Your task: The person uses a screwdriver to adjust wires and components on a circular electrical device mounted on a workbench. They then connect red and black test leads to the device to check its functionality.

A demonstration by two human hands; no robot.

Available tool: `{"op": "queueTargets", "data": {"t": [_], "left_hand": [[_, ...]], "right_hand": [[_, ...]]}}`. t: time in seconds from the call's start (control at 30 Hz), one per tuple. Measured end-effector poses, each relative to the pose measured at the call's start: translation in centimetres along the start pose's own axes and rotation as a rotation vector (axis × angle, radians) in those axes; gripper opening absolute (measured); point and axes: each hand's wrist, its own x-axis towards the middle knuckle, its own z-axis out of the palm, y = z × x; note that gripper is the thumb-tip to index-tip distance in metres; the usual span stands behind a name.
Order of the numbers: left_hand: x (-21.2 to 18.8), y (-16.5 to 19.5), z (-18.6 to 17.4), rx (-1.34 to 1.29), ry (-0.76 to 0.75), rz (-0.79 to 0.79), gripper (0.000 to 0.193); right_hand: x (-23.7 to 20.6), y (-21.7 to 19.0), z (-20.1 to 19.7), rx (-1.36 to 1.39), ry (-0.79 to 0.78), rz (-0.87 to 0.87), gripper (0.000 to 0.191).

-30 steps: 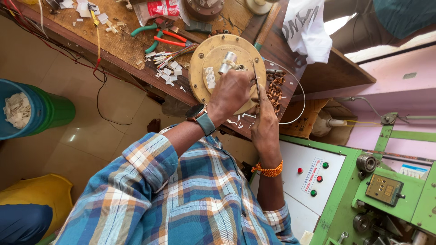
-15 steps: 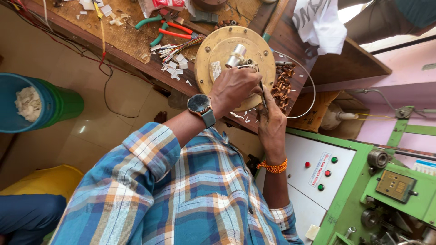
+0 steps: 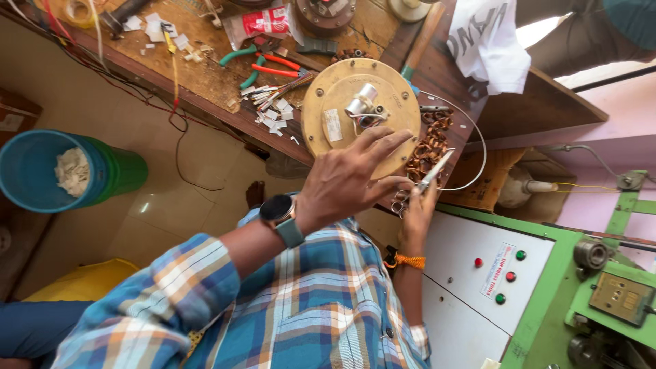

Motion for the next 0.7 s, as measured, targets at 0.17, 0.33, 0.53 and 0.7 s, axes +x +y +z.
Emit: {"op": "queueTargets", "data": {"t": [0.17,0.33,0.53,0.7], "left_hand": [[-1.3,-2.1,0.1,0.016,-0.115,-0.058,0.031],[-1.3,-5.5,2.2,0.268,-0.013,0.206,0.027],[0.0,-6.6,2.5,0.366,-0.101,0.343,0.029],[0.9,-6.9,2.8,0.116,-0.072,0.180,0.017]], "right_hand": [[3.2,1.6,1.4,0.300,0.025,0.128,0.044],[3.4,-1.3,0.2,0.304,0.086,-0.224,0.025],[0.0,-6.2,1.4,0.035,-0.173,-0.366,0.016],[-1.2,-7.6,2.1,-0.198,-0.197,-0.655,0.015]]}}
